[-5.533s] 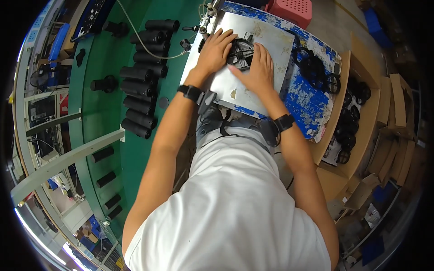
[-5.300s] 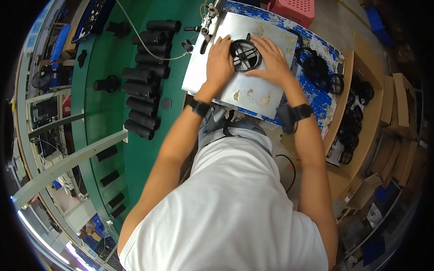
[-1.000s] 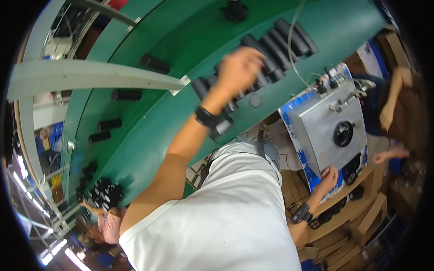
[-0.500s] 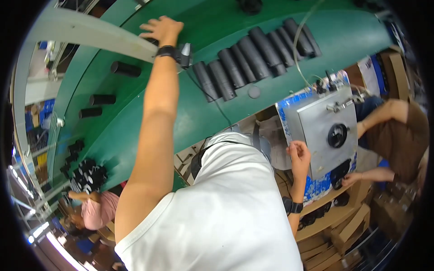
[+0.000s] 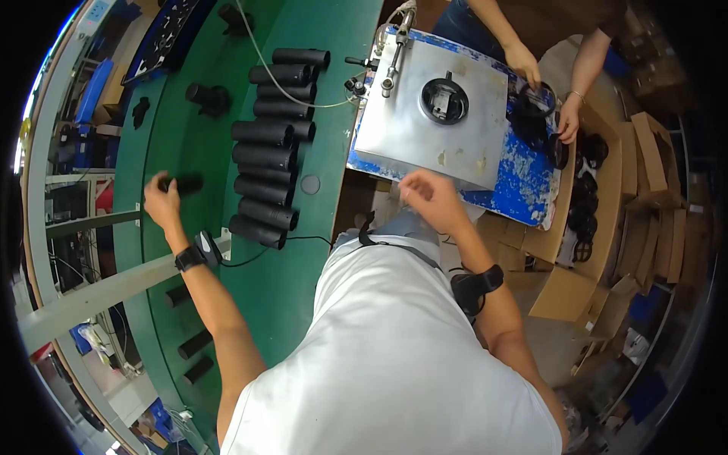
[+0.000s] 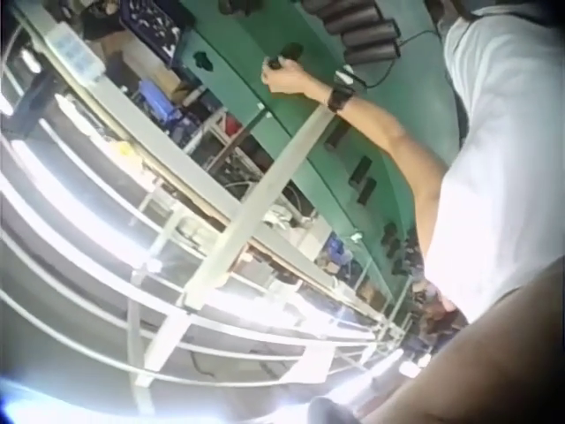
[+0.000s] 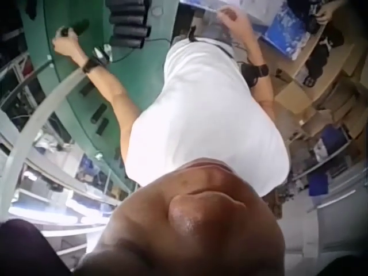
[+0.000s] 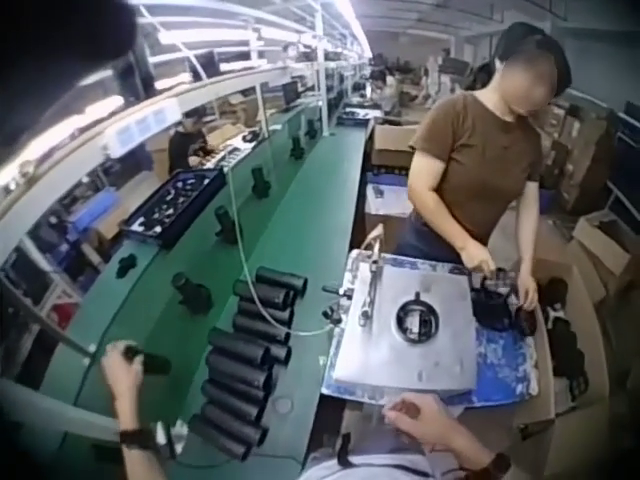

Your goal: The person picks up a black cylinder, presses it into a circular frame on a metal platform, and places the assembled unit onto a green conveyor belt. This process is repeated several times before the person reaches for a phone on a shelf.

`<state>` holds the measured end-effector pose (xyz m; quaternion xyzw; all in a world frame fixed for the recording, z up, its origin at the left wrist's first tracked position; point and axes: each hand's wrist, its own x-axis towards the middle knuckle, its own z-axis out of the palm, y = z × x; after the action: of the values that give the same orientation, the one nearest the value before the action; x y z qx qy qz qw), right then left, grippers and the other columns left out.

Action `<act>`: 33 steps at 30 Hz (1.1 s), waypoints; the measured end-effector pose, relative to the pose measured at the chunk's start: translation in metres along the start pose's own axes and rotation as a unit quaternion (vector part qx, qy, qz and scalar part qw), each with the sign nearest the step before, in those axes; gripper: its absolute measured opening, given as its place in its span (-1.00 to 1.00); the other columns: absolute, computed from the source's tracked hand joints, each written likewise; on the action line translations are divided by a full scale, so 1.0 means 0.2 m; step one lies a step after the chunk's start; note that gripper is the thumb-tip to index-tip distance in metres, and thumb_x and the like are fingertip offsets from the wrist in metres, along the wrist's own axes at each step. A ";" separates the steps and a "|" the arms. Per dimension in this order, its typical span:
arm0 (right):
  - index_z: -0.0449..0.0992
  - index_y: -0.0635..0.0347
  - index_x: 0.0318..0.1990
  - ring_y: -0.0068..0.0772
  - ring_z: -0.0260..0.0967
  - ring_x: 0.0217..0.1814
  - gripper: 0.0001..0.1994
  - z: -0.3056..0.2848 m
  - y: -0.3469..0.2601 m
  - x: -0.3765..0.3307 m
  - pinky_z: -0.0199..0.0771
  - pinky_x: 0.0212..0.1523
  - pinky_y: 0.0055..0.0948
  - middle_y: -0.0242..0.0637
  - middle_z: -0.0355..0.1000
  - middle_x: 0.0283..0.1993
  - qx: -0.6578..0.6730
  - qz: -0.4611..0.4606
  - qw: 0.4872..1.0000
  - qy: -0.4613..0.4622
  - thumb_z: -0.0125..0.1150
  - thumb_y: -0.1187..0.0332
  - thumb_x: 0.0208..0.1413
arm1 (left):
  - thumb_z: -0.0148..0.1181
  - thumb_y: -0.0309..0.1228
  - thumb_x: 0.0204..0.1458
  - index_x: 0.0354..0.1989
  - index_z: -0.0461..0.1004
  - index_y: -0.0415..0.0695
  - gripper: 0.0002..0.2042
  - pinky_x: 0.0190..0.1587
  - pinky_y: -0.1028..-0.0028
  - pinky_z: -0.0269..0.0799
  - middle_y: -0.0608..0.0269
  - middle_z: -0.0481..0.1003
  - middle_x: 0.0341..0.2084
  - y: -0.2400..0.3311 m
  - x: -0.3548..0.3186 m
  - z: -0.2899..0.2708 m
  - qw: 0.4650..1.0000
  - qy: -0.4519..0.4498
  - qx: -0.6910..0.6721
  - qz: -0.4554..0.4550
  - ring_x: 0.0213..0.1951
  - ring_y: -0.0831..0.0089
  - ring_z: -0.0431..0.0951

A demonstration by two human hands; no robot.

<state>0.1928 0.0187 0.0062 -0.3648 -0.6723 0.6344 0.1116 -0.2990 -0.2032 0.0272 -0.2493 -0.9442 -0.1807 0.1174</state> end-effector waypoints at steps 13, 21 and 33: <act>0.10 0.28 0.23 -0.29 0.33 -0.10 -0.30 0.00 -0.36 0.26 0.35 0.07 -0.33 -0.18 0.28 -0.08 0.484 -0.149 0.849 -0.150 0.21 0.03 0.09 | 0.17 -0.39 0.12 0.13 0.36 -0.17 -0.61 -0.06 0.47 0.39 0.14 0.47 -0.08 1.48 -0.57 -0.01 0.615 -0.333 -0.685 0.207 -0.12 0.51 0.44; 0.11 0.19 0.22 -0.27 0.20 0.14 -0.33 -0.11 -0.30 0.18 0.17 0.29 -0.20 -0.26 0.22 0.02 0.417 -0.249 0.870 0.087 0.27 0.12 0.04 | 0.25 -0.33 0.10 0.14 0.22 -0.29 -0.50 -0.29 0.56 0.46 0.20 0.47 -0.25 1.50 -0.99 0.12 0.420 -0.580 -0.695 0.068 -0.33 0.56 0.51; 0.36 0.28 -0.05 -0.25 0.33 0.02 -0.58 -0.69 -0.21 0.42 0.26 0.18 -0.27 -0.13 0.39 -0.12 0.122 -0.380 0.885 0.241 0.19 0.56 -0.17 | -0.03 -0.23 0.25 0.04 0.39 -0.16 -0.69 -0.24 0.62 0.40 0.23 0.56 -0.28 1.47 -0.98 0.42 0.513 -0.679 -0.524 -0.032 -0.36 0.58 0.53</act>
<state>0.2030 0.1819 0.0429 -0.2069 -0.6292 0.5128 0.5462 0.0069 -0.0161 -0.0273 -0.2817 -0.4775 -0.4217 -0.7174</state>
